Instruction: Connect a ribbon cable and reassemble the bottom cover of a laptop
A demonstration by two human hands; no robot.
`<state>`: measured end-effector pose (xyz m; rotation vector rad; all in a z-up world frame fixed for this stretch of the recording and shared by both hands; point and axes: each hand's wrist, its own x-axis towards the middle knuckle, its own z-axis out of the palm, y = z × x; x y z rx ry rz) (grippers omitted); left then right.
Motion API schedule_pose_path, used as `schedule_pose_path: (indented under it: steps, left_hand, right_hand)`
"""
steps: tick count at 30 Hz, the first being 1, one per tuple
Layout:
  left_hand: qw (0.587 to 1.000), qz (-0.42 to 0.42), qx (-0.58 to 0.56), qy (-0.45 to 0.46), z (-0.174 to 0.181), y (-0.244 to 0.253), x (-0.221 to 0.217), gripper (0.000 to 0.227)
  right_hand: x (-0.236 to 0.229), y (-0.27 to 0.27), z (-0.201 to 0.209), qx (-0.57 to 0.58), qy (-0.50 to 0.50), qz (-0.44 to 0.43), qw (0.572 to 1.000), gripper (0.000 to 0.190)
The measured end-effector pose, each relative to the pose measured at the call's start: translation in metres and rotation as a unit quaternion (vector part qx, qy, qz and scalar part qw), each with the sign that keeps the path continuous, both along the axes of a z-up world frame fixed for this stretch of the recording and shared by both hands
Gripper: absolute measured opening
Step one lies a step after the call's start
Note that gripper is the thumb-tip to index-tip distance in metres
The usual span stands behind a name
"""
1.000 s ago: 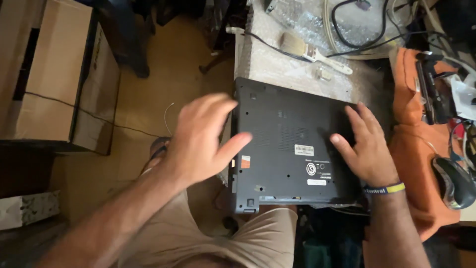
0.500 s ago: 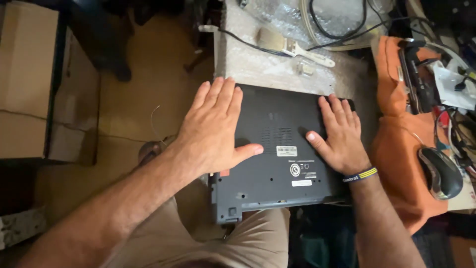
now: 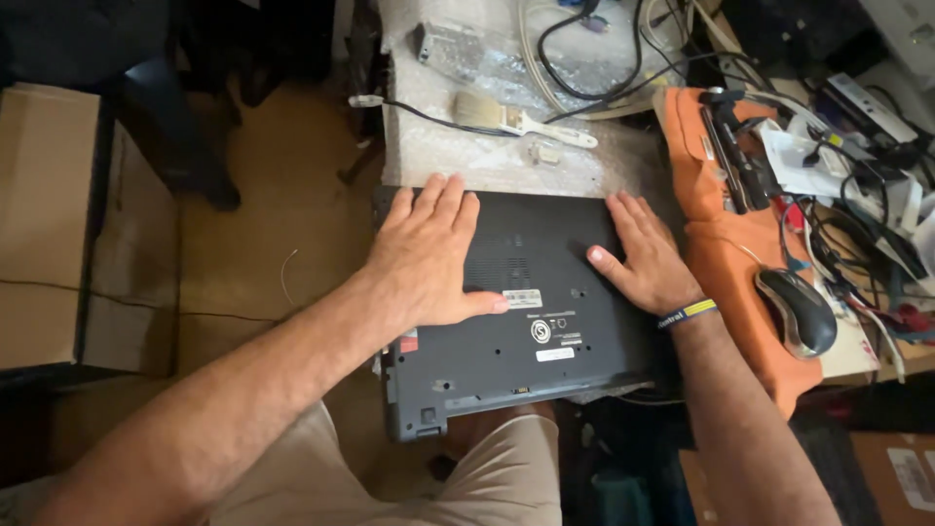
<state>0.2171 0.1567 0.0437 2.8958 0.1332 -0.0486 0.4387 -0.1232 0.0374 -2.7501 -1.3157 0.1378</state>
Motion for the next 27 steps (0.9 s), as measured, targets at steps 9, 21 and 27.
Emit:
schedule_pose_path:
  steps: [9,21,27]
  left_hand:
    - [0.996,-0.025,0.005,-0.089,-0.009,-0.005,0.005,0.126]
    - [0.986,0.009,-0.062,-0.156,0.011,0.016,-0.055,0.111]
    - [0.865,0.248,-0.437,0.008,-0.031,-0.016,-0.138,0.054]
  right_hand:
    - [-0.004,-0.001,-0.004,0.059,-0.015,0.045,0.997,0.097]
    - [-0.037,-0.02,0.009,-0.007,-0.04,0.006,0.999,0.091]
    - [-0.081,-0.044,0.009,0.049,-0.034,0.03,0.998,0.087]
